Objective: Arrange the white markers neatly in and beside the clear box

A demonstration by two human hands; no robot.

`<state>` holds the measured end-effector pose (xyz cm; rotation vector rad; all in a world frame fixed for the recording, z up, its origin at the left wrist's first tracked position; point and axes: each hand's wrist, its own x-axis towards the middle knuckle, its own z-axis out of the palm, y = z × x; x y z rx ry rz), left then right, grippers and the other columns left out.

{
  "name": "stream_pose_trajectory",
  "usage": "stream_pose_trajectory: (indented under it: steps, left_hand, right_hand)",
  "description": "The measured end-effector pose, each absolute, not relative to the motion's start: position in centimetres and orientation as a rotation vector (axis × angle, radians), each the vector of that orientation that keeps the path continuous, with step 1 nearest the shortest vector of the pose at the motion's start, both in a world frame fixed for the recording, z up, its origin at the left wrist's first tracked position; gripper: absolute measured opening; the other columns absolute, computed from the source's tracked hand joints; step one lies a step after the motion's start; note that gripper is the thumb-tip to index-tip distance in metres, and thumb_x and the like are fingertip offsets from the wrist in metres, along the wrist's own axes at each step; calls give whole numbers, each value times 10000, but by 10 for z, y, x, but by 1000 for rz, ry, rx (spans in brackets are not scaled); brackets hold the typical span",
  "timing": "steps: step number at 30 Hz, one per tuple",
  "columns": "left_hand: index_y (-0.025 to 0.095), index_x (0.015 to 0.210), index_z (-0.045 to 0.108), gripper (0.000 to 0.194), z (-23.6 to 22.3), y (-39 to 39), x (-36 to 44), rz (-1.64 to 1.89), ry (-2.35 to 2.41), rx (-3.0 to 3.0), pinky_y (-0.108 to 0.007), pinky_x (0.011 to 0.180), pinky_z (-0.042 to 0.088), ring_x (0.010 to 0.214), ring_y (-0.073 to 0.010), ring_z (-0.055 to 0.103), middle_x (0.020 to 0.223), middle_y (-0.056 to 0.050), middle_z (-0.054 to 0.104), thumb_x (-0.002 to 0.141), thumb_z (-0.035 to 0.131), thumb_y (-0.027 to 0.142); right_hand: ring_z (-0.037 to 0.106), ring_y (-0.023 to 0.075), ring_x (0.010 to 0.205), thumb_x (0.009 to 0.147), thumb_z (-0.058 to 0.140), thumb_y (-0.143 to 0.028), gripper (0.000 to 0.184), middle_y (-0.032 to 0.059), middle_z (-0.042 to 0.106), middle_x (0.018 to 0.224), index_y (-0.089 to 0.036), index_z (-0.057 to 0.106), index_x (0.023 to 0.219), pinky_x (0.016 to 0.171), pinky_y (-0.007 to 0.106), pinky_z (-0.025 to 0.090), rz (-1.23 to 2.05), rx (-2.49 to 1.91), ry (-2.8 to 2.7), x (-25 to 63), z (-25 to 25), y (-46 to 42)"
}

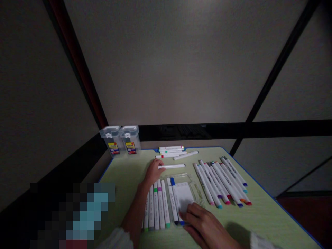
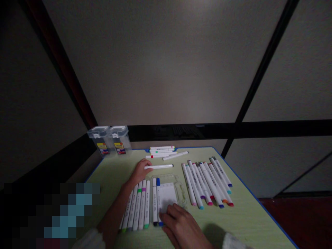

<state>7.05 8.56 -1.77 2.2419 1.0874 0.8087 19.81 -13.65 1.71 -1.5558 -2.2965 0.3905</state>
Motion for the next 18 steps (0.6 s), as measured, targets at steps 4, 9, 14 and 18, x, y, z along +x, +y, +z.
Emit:
stream_pose_trajectory:
  steps: [4, 9, 14, 18]
  left_hand:
    - [134, 642, 544, 50, -18, 87, 72, 822, 1031, 2101, -236, 651, 400, 664, -123, 509, 648, 9, 542, 610, 571, 108]
    - [140, 656, 544, 53, -12, 84, 71, 919, 1039, 1954, -232, 642, 394, 661, -126, 517, 637, 11, 549, 629, 565, 182]
    - [148, 603, 518, 81, -3, 82, 69, 1000, 1095, 1777, -218, 563, 398, 565, -110, 515, 571, 33, 535, 613, 557, 220]
    - [128, 618, 555, 125, 1, 80, 66, 997, 1090, 1540, -215, 496, 406, 460, -103, 513, 476, 38, 529, 596, 576, 249]
  right_hand:
    - [526, 195, 830, 804, 467, -127, 182, 56, 574, 879, -186, 567, 944, 728, 304, 446, 384, -1552, -2317, 199, 16, -134]
    - [533, 192, 808, 792, 491, -132, 187, 54, 581, 861, -190, 573, 949, 709, 295, 455, 348, -1540, -2336, 202, 11, -132]
    - [534, 198, 804, 787, 502, -126, 198, 57, 583, 847, -176, 575, 965, 693, 298, 454, 364, -1538, -2368, 201, 10, -132]
    - [527, 193, 808, 798, 497, -143, 196, 55, 578, 844, -176, 577, 974, 700, 294, 446, 391, -1544, -2362, 201, 14, -131]
